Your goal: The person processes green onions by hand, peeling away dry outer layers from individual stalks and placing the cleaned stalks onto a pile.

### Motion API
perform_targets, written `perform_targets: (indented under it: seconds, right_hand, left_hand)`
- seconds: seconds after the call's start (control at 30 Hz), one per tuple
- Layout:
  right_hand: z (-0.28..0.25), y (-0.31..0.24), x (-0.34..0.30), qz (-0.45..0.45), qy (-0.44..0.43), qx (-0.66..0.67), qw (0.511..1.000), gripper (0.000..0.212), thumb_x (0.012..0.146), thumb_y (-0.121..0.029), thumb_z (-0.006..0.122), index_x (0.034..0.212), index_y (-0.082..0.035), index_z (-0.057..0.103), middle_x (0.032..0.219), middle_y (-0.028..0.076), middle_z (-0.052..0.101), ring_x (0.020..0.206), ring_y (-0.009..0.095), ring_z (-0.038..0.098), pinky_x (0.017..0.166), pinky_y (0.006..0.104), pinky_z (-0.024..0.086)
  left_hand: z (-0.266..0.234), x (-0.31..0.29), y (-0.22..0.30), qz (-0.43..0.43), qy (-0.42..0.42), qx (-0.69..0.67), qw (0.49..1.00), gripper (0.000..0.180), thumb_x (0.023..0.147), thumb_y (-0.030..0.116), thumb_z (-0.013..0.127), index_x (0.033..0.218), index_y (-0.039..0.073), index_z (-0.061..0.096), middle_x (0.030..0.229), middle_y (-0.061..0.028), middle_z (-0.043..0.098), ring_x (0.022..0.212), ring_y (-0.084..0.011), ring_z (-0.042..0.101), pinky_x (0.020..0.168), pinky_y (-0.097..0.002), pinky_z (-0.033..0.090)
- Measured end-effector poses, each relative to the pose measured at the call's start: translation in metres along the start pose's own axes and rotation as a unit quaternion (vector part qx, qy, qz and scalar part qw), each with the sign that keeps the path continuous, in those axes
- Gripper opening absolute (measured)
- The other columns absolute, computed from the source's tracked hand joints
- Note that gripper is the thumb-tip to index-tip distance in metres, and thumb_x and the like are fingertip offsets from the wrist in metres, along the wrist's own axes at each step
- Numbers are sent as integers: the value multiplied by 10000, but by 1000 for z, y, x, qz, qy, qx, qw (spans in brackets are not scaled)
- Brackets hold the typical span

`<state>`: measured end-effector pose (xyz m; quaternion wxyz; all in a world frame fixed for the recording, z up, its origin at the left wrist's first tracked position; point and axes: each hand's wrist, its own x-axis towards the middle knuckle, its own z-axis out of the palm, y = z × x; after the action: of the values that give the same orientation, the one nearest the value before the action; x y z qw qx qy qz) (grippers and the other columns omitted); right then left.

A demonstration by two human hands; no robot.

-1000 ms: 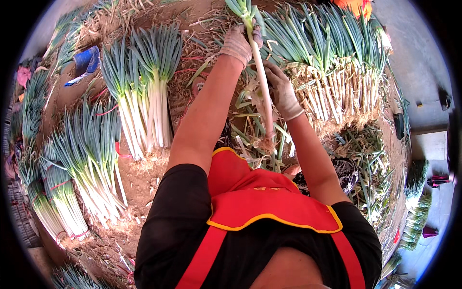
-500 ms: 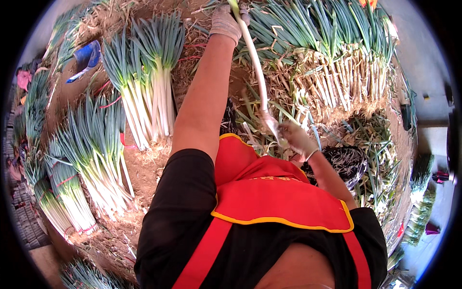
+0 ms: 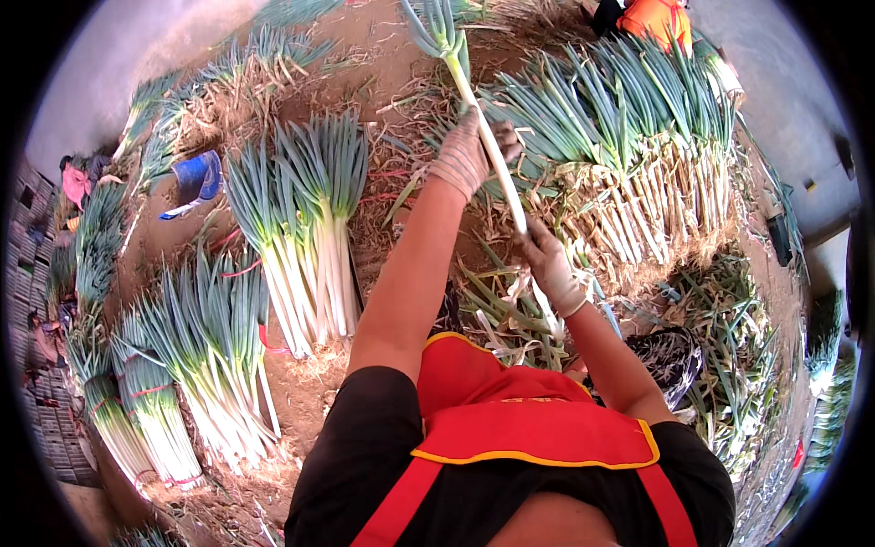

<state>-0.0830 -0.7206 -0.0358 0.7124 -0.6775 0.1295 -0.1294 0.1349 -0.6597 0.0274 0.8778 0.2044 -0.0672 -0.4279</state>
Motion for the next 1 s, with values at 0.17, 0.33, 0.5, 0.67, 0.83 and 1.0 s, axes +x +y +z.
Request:
perform_targets:
  seconds: [0.17,0.33,0.5,0.67,0.83,1.0]
  right_hand:
    - [37,-3,-4,-2,64,-212,975,329,958,-98,546,1283,-53,523,848,25,576,680,61,491,570,220,428]
    - [63,-41,-39,-26,32,-71,997,342,987,-181,503,1260,24,514,774,-30,516,578,17,388,481,184,305]
    - [31,-51,-68,-12,92,-123,988,401,1002,-234,467,1282,51,506,667,-66,376,538,10,302,454,192,205]
    - [-17,30,-169,-16,36,-392,919,352,991,-231,485,1154,57,607,987,157,682,809,218,647,716,313,520]
    - [-78,82,-170,155,51,-337,927,336,965,-197,501,1162,56,604,1017,186,667,873,227,643,778,326,499]
    - [-70,97,-152,174,4,-413,894,339,960,-220,526,1109,66,627,904,175,687,811,230,658,717,327,509]
  left_hand:
    - [-22,3,3,40,48,9,998,190,937,207,592,975,51,490,714,-48,495,538,-131,457,466,-255,420]
    - [-93,43,-8,237,51,135,961,173,924,171,590,853,59,479,680,-69,520,469,-125,432,372,-261,363]
    - [-3,21,-37,-67,183,-81,978,192,931,212,574,891,88,432,621,-79,501,415,-151,400,334,-281,314]
    - [-28,25,48,64,82,-144,984,156,922,220,559,963,88,488,664,-56,481,416,-93,370,328,-233,296]
    - [-10,-34,108,158,46,-33,986,154,928,202,556,977,69,495,702,-55,499,480,-103,403,359,-220,357]
    - [-55,-91,199,256,153,124,946,232,978,257,489,954,27,495,755,-111,579,488,-119,464,386,-237,394]
